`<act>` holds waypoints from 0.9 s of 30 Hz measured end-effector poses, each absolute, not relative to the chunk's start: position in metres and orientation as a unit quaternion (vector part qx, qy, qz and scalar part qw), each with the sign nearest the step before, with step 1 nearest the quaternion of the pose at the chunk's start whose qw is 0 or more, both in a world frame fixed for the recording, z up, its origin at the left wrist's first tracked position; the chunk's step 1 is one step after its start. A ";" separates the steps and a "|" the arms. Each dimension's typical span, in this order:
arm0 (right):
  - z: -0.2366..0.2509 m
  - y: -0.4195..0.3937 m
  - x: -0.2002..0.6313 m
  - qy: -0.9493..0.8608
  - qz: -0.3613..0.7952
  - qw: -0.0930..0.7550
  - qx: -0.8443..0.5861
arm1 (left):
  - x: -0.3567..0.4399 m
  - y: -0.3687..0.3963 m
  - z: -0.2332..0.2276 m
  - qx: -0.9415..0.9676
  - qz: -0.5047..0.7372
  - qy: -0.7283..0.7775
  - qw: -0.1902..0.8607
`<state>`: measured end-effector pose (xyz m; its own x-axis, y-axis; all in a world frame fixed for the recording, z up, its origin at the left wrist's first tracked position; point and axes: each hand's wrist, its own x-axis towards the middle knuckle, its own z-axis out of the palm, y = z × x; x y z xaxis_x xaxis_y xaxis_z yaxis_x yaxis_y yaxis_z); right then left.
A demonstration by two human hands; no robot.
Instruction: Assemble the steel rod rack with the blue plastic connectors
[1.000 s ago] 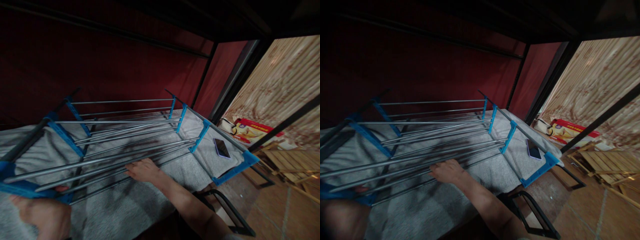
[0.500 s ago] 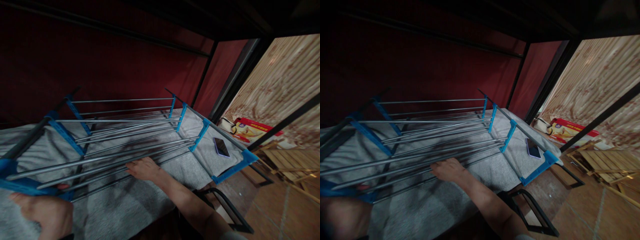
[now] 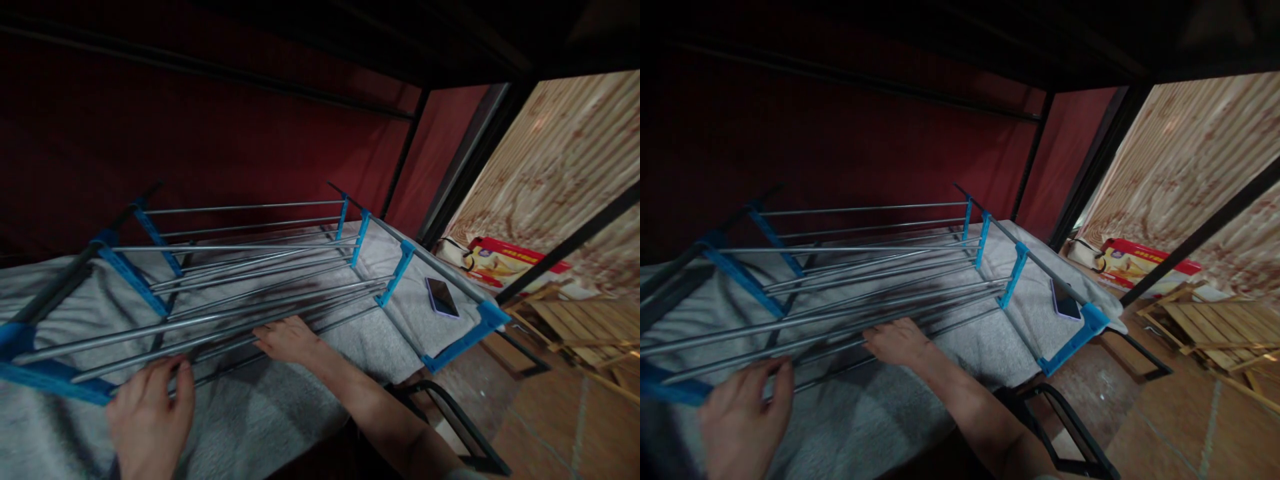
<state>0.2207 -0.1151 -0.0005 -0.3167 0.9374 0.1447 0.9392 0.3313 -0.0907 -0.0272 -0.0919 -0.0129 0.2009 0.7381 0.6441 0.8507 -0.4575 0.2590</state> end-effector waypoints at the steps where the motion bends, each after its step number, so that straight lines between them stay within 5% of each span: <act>1: -0.001 -0.115 0.221 -0.812 -0.002 0.086 -0.577 | -0.020 -0.088 -0.020 -0.782 -0.347 -0.508 0.102; 18: -0.022 -0.173 0.253 -0.816 -0.036 0.207 -0.538 | -0.017 -0.056 -0.028 -0.885 -0.221 -0.405 0.055; 22: -0.040 -0.208 0.287 -0.722 0.009 0.323 -0.612 | -0.020 -0.055 -0.029 -0.893 -0.220 -0.389 0.051; 27: -0.059 -0.246 0.359 -0.359 -0.036 0.523 -0.773 | -0.020 -0.054 -0.028 -0.894 -0.224 -0.385 0.051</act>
<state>0.3586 -0.2457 -0.0587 0.7402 0.5164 0.4308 0.5919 -0.1962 -0.7818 -0.0201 -0.0543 -0.0276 0.6033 0.6658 0.4390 0.7113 -0.6982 0.0813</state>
